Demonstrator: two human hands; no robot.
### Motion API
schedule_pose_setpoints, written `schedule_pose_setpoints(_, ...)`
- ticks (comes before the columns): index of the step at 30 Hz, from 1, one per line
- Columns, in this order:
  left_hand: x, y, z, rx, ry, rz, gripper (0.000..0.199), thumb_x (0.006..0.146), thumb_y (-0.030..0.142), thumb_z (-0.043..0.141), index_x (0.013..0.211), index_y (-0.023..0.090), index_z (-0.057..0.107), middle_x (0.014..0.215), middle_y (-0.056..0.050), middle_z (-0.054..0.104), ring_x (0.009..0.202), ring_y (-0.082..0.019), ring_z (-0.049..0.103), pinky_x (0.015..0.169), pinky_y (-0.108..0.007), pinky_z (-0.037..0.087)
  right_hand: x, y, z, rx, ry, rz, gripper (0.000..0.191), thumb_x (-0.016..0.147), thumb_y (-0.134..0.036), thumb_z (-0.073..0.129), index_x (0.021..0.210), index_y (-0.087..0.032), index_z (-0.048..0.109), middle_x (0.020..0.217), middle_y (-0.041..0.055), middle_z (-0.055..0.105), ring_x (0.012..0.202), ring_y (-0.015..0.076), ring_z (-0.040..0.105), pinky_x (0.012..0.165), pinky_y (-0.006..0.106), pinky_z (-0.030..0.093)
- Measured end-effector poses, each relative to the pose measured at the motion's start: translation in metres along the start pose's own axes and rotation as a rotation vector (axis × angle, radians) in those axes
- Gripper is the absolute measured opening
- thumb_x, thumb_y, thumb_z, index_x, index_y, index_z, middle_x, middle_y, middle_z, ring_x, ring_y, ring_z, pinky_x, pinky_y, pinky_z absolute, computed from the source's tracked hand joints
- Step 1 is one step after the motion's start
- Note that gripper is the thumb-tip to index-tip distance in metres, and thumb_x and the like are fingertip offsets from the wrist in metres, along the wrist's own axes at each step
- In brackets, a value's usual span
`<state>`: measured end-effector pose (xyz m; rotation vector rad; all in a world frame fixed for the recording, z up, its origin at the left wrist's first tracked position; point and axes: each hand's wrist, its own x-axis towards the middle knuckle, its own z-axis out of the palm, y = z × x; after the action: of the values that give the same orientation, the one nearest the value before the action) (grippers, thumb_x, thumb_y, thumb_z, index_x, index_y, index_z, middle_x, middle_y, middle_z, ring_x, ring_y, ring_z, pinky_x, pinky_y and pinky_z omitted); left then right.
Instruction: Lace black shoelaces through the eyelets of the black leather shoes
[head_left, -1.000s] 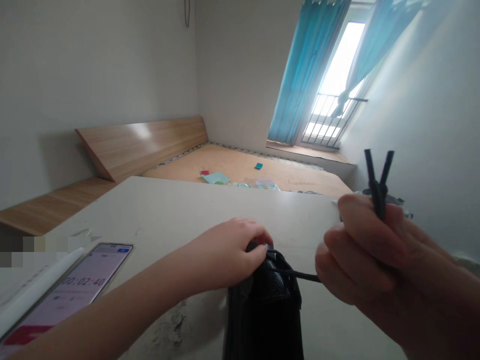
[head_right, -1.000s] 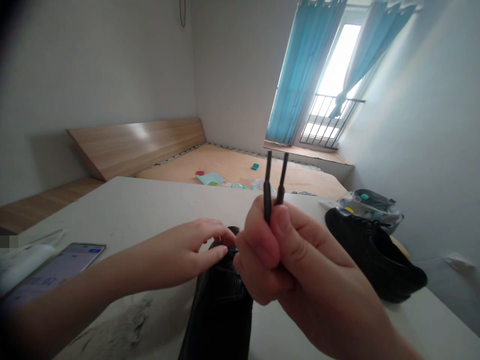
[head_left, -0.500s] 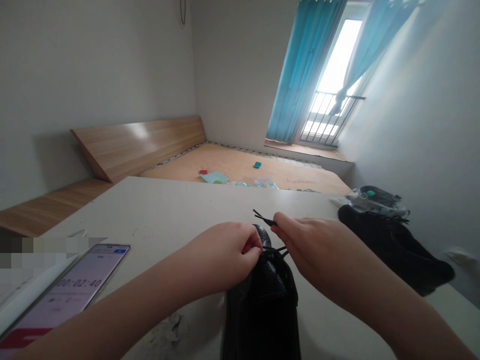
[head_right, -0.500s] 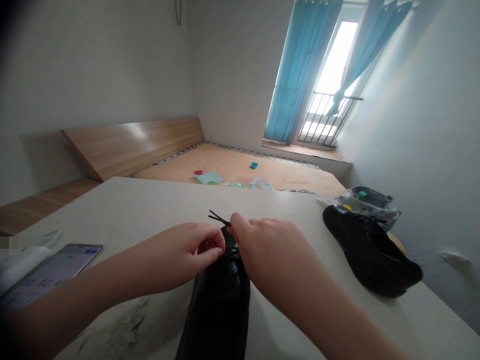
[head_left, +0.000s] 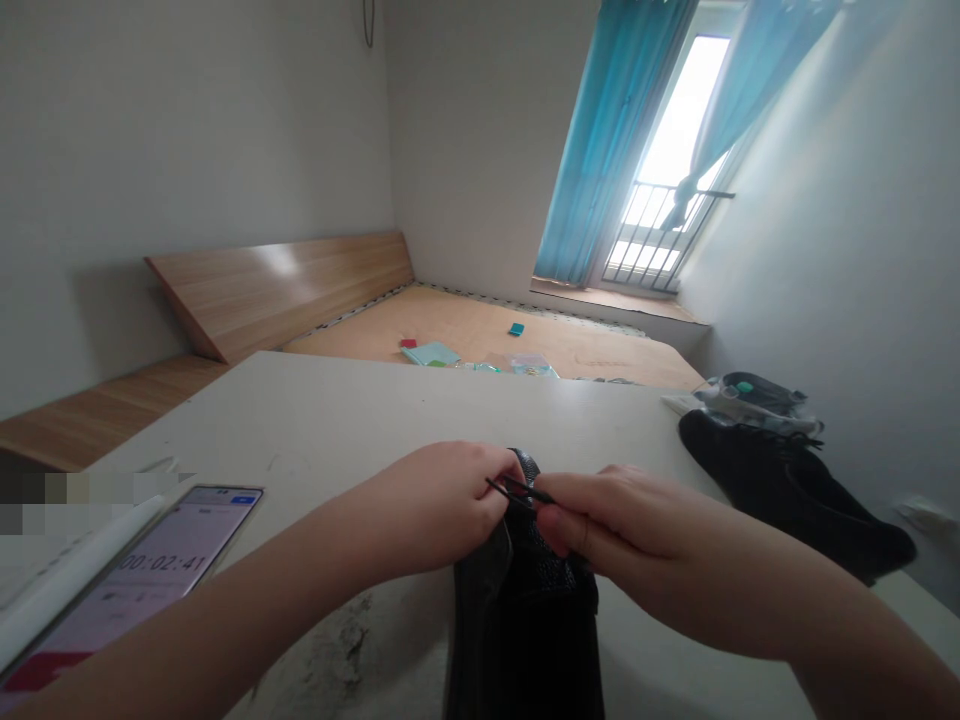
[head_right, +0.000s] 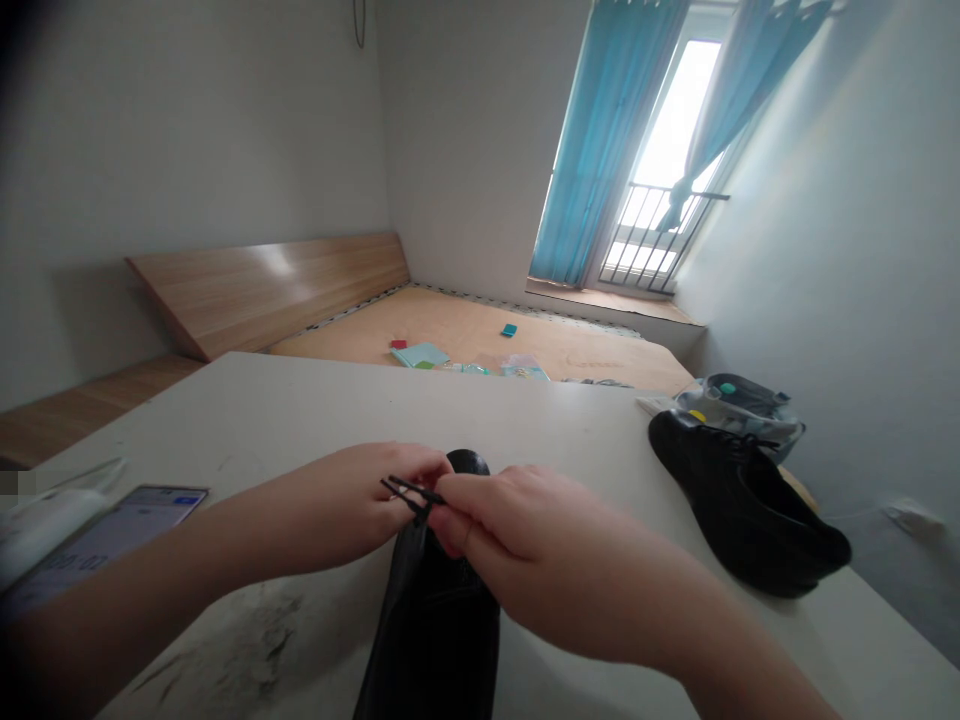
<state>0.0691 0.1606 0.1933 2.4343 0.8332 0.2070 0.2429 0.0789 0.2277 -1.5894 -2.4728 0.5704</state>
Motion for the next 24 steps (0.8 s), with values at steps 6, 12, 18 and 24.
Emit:
schedule_pose_setpoints(6, 0.004, -0.004, 0.005, -0.024, -0.028, 0.114, 0.037, 0.084, 0.014, 0.041, 0.108, 0.025, 0.066, 0.106, -0.002, 0.069, 0.099, -0.020, 0.061, 0.086, -0.031, 0.045, -0.009, -0.013, 0.009, -0.057, -0.110, -0.086, 0.024, 0.094, -0.023, 0.047, 0.072, -0.020, 0.057, 0.066, -0.0001, 0.064, 0.057, 0.0141, 0.058, 0.048, 0.025, 0.032)
schedule_pose_setpoints(12, -0.001, -0.003, 0.001, -0.074, -0.080, 0.068, 0.037, 0.082, 0.025, 0.049, 0.118, 0.024, 0.059, 0.116, -0.004, 0.064, 0.102, -0.023, 0.059, 0.088, -0.033, 0.045, -0.008, -0.014, 0.007, -0.027, -0.070, -0.086, 0.022, 0.094, -0.022, 0.045, 0.077, -0.022, 0.059, 0.069, -0.0004, 0.065, 0.062, 0.0149, 0.060, 0.054, 0.024, 0.039)
schedule_pose_setpoints(18, -0.009, 0.000, -0.005, -0.083, -0.186, 0.060, 0.037, 0.070, 0.036, 0.066, 0.105, 0.024, 0.062, 0.106, -0.002, 0.067, 0.094, -0.024, 0.061, 0.082, -0.030, 0.046, 0.004, 0.013, 0.003, 0.460, 0.071, -0.016, 0.031, 0.098, -0.039, 0.040, 0.082, -0.020, 0.057, 0.076, 0.0006, 0.058, 0.068, 0.0133, 0.055, 0.064, 0.025, 0.047)
schedule_pose_setpoints(24, -0.002, -0.001, 0.004, -0.023, -0.072, 0.092, 0.031, 0.077, 0.048, 0.065, 0.100, 0.027, 0.066, 0.101, 0.000, 0.068, 0.092, -0.023, 0.061, 0.077, -0.030, 0.045, 0.014, 0.017, 0.008, 0.727, 0.027, -0.051, 0.032, 0.099, -0.042, 0.040, 0.080, -0.019, 0.052, 0.076, -0.0017, 0.050, 0.069, 0.0103, 0.047, 0.064, 0.021, 0.045)
